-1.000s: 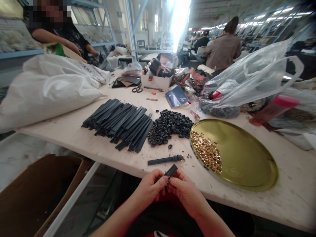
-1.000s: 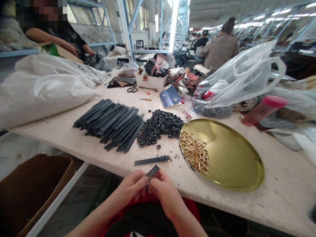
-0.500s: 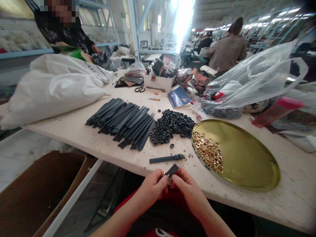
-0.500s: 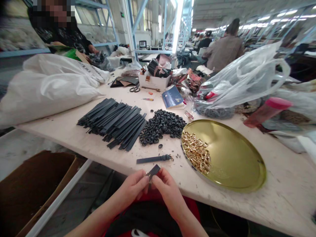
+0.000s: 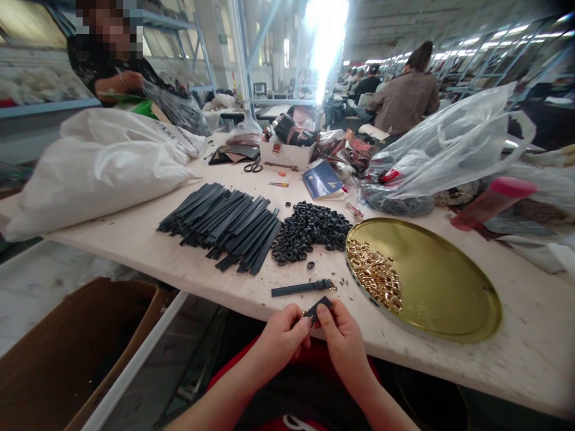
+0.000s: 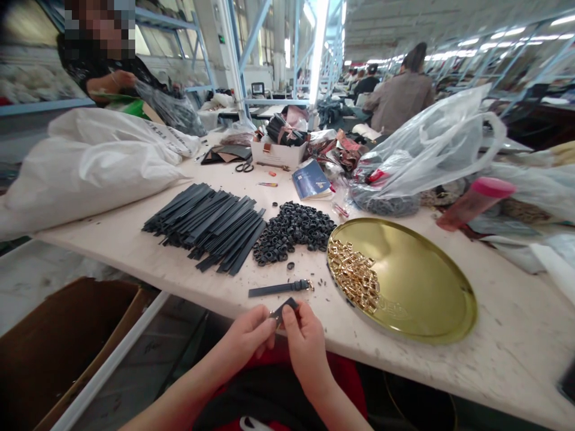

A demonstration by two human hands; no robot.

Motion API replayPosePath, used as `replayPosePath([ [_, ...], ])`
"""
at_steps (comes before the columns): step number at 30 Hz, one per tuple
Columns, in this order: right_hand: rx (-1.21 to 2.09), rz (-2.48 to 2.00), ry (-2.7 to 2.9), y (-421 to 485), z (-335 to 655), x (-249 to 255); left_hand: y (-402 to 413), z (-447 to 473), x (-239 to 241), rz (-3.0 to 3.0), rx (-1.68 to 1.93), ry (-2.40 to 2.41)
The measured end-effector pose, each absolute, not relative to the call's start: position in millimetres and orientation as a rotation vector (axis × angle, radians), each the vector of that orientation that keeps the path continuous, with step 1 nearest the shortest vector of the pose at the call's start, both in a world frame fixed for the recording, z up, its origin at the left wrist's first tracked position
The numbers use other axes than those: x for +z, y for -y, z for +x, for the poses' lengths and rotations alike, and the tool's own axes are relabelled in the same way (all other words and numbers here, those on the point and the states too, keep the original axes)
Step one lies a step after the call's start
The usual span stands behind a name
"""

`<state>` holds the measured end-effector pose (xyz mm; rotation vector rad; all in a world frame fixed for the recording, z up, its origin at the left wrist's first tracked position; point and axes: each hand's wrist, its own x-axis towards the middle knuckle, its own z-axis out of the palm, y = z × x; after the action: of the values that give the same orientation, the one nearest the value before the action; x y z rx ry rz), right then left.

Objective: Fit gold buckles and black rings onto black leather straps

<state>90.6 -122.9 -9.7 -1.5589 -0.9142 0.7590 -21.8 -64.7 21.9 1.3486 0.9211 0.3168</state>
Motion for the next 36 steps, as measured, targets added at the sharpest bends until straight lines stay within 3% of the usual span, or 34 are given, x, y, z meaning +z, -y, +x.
replayPosePath([
  [6, 0.535, -1.548, 1.272, 124.1, 102.8, -13.3, 60.1, -22.0, 21.6, 1.618, 0.35, -0.995],
  [12, 0.949, -1.612, 1.052, 110.1, 112.2, -14.1, 45.6, -21.8, 19.7, 1.591, 0.2, -0.97],
  [17, 1.064, -1.512, 1.231, 83.0, 131.8, -11.8, 24.2, -15.7, 5.0, 1.43, 0.356, -0.912],
  [24, 0.661, -1.754, 1.644, 4.2, 181.7, -22.1, 2.5, -11.8, -10.9, 1.256, 0.433, -1.002],
  [29, 0.767, -1.725, 1.514, 0.3, 175.9, -20.6, -5.3, -9.9, -6.6, 1.283, 0.536, -1.067],
  [33, 1.255, -1.386, 1.007, 31.6, 153.5, -5.9, 0.0, -2.4, 2.2, 1.381, 0.633, -1.081],
  [36, 1.357, -1.163, 0.649, 51.4, 140.7, 0.0, 8.7, -0.4, 7.4, 1.494, 0.555, -1.076],
])
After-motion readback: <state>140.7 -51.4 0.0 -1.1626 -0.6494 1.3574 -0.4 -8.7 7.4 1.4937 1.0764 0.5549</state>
